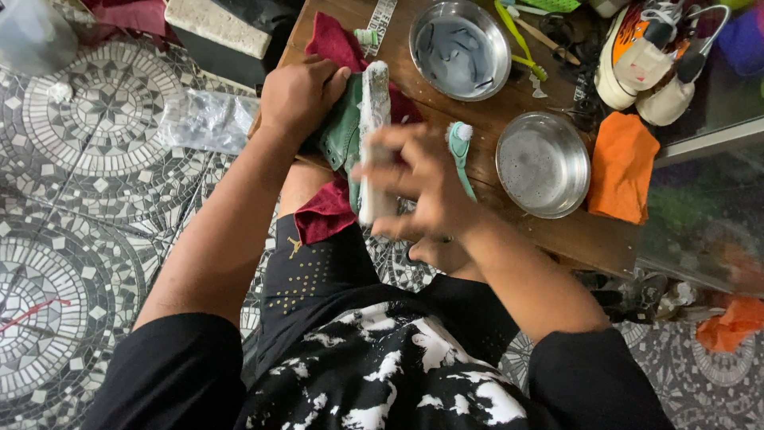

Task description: The person cleans a green shoe by scrubbing it with a brush and a cleaning solution, then wiping it with a red cloth. They repeatedly dip the brush into a bowl of water and scrub different parts of the shoe, including the sole.

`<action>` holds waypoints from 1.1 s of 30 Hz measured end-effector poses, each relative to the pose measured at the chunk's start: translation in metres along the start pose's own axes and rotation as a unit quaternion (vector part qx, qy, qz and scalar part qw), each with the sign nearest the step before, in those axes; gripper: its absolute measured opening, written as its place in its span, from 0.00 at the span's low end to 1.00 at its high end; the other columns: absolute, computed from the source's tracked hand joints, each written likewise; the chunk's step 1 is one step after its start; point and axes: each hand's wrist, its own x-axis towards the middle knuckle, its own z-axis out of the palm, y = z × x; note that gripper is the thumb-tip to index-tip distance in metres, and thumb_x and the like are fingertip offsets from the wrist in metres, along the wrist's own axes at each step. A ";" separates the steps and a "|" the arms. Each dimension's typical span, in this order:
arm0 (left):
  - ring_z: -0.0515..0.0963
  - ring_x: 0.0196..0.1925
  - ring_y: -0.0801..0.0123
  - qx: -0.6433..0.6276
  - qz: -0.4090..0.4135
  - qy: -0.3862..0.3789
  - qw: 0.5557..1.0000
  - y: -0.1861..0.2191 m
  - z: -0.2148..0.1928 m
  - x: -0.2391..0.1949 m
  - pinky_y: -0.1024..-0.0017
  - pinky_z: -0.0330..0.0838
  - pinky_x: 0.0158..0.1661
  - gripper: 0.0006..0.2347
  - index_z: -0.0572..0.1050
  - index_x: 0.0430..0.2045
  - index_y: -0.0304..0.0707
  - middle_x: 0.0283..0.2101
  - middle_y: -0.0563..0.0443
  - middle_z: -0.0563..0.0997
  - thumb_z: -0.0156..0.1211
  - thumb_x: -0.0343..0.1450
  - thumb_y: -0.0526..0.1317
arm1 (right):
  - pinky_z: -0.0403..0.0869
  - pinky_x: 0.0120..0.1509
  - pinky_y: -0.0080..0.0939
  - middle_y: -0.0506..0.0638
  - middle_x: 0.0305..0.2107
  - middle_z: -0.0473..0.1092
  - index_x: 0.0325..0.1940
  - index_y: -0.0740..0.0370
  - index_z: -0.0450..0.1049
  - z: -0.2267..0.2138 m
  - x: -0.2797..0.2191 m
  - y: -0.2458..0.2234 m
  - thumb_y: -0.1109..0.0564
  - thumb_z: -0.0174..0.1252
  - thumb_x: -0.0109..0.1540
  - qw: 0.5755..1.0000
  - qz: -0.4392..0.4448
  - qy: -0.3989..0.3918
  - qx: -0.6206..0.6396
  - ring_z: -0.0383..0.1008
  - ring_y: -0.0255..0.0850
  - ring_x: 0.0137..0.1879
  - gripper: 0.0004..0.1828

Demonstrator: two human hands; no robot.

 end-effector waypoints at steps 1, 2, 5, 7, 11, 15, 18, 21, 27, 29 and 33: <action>0.84 0.30 0.41 0.004 -0.005 -0.011 1.000 0.000 -0.001 0.001 0.45 0.69 0.24 0.22 0.78 0.27 0.44 0.32 0.46 0.85 0.54 0.90 0.55 | 0.70 0.76 0.65 0.56 0.71 0.71 0.72 0.39 0.82 0.000 0.002 -0.018 0.26 0.75 0.63 0.997 -0.044 -0.021 -0.052 0.76 0.57 0.75 0.37; 0.84 0.30 0.41 0.003 -0.005 -0.011 1.000 -0.002 -0.001 -0.001 0.45 0.69 0.24 0.22 0.78 0.27 0.44 0.32 0.46 0.85 0.54 0.90 0.55 | 0.70 0.76 0.65 0.56 0.71 0.71 0.72 0.39 0.82 0.002 0.002 -0.020 0.26 0.75 0.63 0.998 -0.043 -0.021 -0.051 0.76 0.57 0.75 0.37; 0.85 0.30 0.39 0.017 -0.001 0.016 1.000 0.000 0.002 -0.001 0.44 0.69 0.23 0.21 0.78 0.28 0.44 0.32 0.45 0.85 0.56 0.89 0.54 | 0.67 0.70 0.62 0.52 0.75 0.67 0.77 0.34 0.78 -0.001 0.004 -0.009 0.24 0.91 0.54 0.991 -0.081 -0.082 -0.072 0.73 0.54 0.74 0.52; 0.85 0.30 0.42 -0.001 -0.005 -0.003 1.000 0.001 -0.001 -0.002 0.45 0.71 0.25 0.21 0.81 0.29 0.44 0.33 0.47 0.86 0.54 0.89 0.54 | 0.70 0.76 0.68 0.63 0.68 0.71 0.73 0.44 0.81 -0.004 0.015 0.017 0.19 0.64 0.66 0.998 -0.063 -0.013 -0.017 0.72 0.62 0.74 0.41; 0.84 0.29 0.42 -0.004 0.019 0.009 1.000 -0.001 -0.002 0.000 0.47 0.70 0.24 0.21 0.80 0.29 0.44 0.34 0.47 0.85 0.53 0.91 0.52 | 0.68 0.73 0.65 0.61 0.70 0.69 0.72 0.49 0.83 -0.005 0.035 0.103 0.38 0.72 0.66 0.999 -0.018 0.021 -0.043 0.73 0.62 0.69 0.32; 0.84 0.32 0.49 -0.015 0.038 0.029 0.999 0.002 -0.006 0.000 0.50 0.73 0.26 0.21 0.85 0.30 0.42 0.33 0.49 0.86 0.55 0.90 0.50 | 0.68 0.74 0.66 0.59 0.70 0.67 0.76 0.49 0.81 -0.007 0.056 0.148 0.27 0.66 0.71 0.997 0.057 0.016 -0.054 0.69 0.57 0.71 0.37; 0.83 0.42 0.53 -0.006 0.087 0.104 0.991 0.004 -0.019 0.003 0.53 0.69 0.38 0.13 0.87 0.37 0.44 0.41 0.50 0.85 0.62 0.87 0.47 | 0.62 0.71 0.63 0.54 0.68 0.71 0.74 0.47 0.85 -0.007 0.070 0.157 0.30 0.70 0.71 0.993 0.057 0.011 -0.100 0.72 0.56 0.70 0.33; 0.81 0.46 0.55 -0.002 0.130 0.191 0.973 0.027 -0.048 -0.010 0.57 0.66 0.49 0.05 0.86 0.43 0.45 0.47 0.52 0.86 0.67 0.86 0.40 | 0.63 0.73 0.61 0.54 0.67 0.72 0.74 0.46 0.84 -0.005 0.063 0.165 0.28 0.69 0.72 0.993 0.057 0.016 -0.100 0.74 0.56 0.70 0.33; 0.76 0.69 0.44 -0.033 0.193 0.055 0.979 0.062 -0.072 -0.092 0.46 0.62 0.66 0.24 0.76 0.69 0.45 0.72 0.41 0.76 0.72 0.78 0.50 | 0.73 0.74 0.57 0.60 0.65 0.72 0.74 0.51 0.83 -0.007 0.055 0.165 0.33 0.70 0.73 0.996 0.059 0.047 -0.038 0.76 0.56 0.70 0.32; 0.66 0.87 0.39 -0.024 0.210 -0.016 0.977 0.066 -0.066 -0.105 0.41 0.53 0.83 0.36 0.71 0.79 0.46 0.85 0.36 0.67 0.71 0.80 0.66 | 0.74 0.74 0.57 0.62 0.67 0.71 0.75 0.51 0.81 -0.003 0.053 0.158 0.34 0.69 0.74 0.997 0.066 0.043 -0.009 0.77 0.57 0.70 0.31; 0.75 0.82 0.43 0.006 0.228 0.072 0.971 0.068 -0.061 -0.072 0.36 0.52 0.81 0.28 0.74 0.77 0.45 0.78 0.41 0.76 0.57 0.88 0.64 | 0.78 0.75 0.58 0.62 0.68 0.68 0.77 0.61 0.78 -0.012 0.046 0.138 0.38 0.63 0.77 0.997 0.046 0.057 0.019 0.73 0.55 0.73 0.32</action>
